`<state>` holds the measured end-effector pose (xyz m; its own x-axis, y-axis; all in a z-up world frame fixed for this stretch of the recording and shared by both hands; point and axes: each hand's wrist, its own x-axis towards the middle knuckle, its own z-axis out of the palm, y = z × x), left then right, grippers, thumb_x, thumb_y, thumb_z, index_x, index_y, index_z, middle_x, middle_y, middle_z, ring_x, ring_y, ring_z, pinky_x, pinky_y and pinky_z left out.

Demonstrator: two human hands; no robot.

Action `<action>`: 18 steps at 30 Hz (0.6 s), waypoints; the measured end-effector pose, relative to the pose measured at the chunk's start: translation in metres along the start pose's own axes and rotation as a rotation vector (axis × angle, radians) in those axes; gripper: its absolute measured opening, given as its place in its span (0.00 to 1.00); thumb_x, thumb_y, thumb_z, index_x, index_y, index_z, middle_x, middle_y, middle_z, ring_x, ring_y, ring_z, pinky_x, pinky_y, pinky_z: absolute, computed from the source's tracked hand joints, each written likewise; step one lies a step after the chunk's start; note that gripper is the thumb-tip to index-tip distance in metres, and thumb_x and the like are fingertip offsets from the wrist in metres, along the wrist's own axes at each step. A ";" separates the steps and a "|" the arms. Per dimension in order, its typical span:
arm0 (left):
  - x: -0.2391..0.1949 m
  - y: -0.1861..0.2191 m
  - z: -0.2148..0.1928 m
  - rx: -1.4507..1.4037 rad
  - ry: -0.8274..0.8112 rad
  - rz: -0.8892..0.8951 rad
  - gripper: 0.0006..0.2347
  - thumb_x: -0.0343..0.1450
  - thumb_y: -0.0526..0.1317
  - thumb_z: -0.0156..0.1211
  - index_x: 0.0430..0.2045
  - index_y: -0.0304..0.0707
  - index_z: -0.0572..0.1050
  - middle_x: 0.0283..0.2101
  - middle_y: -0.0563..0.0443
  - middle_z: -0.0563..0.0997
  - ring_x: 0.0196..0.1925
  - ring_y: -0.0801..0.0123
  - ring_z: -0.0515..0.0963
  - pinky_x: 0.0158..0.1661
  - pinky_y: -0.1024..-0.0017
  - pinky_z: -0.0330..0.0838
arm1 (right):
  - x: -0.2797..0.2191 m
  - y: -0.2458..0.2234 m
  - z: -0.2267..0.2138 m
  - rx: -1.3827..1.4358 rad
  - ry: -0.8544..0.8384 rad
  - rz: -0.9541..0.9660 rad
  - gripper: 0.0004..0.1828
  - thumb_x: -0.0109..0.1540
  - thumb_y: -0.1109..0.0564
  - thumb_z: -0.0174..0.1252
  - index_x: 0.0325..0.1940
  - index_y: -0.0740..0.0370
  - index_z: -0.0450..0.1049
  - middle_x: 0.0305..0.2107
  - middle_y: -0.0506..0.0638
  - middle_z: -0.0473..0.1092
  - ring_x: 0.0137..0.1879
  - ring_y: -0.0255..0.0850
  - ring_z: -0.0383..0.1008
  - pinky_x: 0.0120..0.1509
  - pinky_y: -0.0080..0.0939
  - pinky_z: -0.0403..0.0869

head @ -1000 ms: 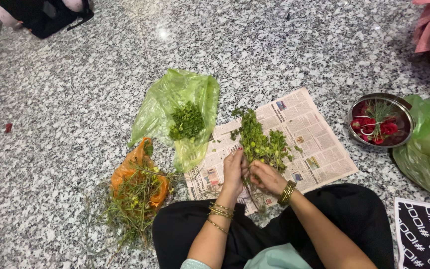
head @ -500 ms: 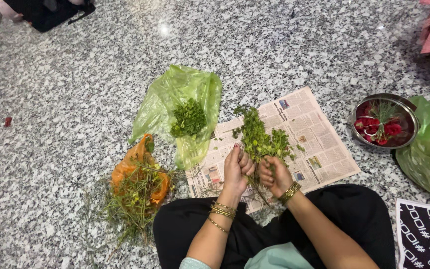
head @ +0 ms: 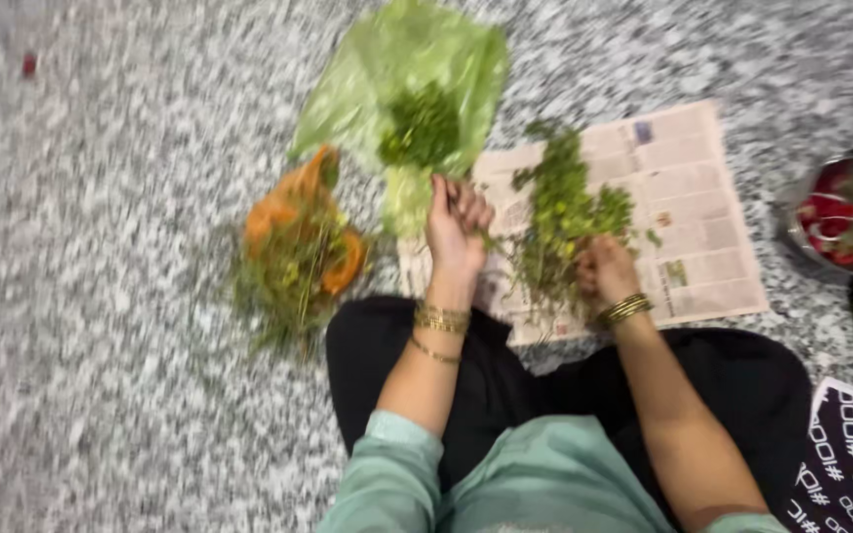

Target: The person sits on the floor and sorts through a pile of green leafy herbs, picking leaves and small stems from the stalks. The separated leaves are placed into a green plastic bag, while the remaining stems are set aside in an orange plastic bag.

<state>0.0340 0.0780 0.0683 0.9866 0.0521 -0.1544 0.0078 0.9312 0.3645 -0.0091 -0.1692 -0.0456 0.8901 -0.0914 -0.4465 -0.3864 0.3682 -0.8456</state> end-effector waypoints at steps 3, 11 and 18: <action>-0.001 0.035 0.012 -0.099 0.055 0.139 0.17 0.81 0.51 0.40 0.24 0.44 0.64 0.19 0.60 0.60 0.18 0.76 0.53 0.22 0.76 0.51 | 0.005 -0.002 -0.013 -0.091 -0.045 -0.136 0.11 0.74 0.51 0.48 0.48 0.59 0.71 0.26 0.44 0.65 0.24 0.29 0.60 0.24 0.30 0.60; -0.026 0.127 0.006 0.307 0.244 0.961 0.11 0.80 0.43 0.48 0.30 0.41 0.73 0.27 0.56 0.74 0.23 0.79 0.70 0.24 0.81 0.66 | 0.011 0.010 -0.018 -0.167 0.031 -0.023 0.11 0.70 0.62 0.47 0.55 0.62 0.71 0.32 0.47 0.71 0.30 0.32 0.68 0.29 0.31 0.68; -0.046 0.185 -0.029 1.235 0.607 1.391 0.11 0.82 0.40 0.51 0.37 0.31 0.77 0.43 0.51 0.72 0.40 0.72 0.78 0.40 0.77 0.78 | 0.021 0.036 -0.011 -0.276 0.005 0.026 0.09 0.69 0.60 0.51 0.53 0.62 0.71 0.32 0.45 0.71 0.31 0.30 0.69 0.29 0.29 0.67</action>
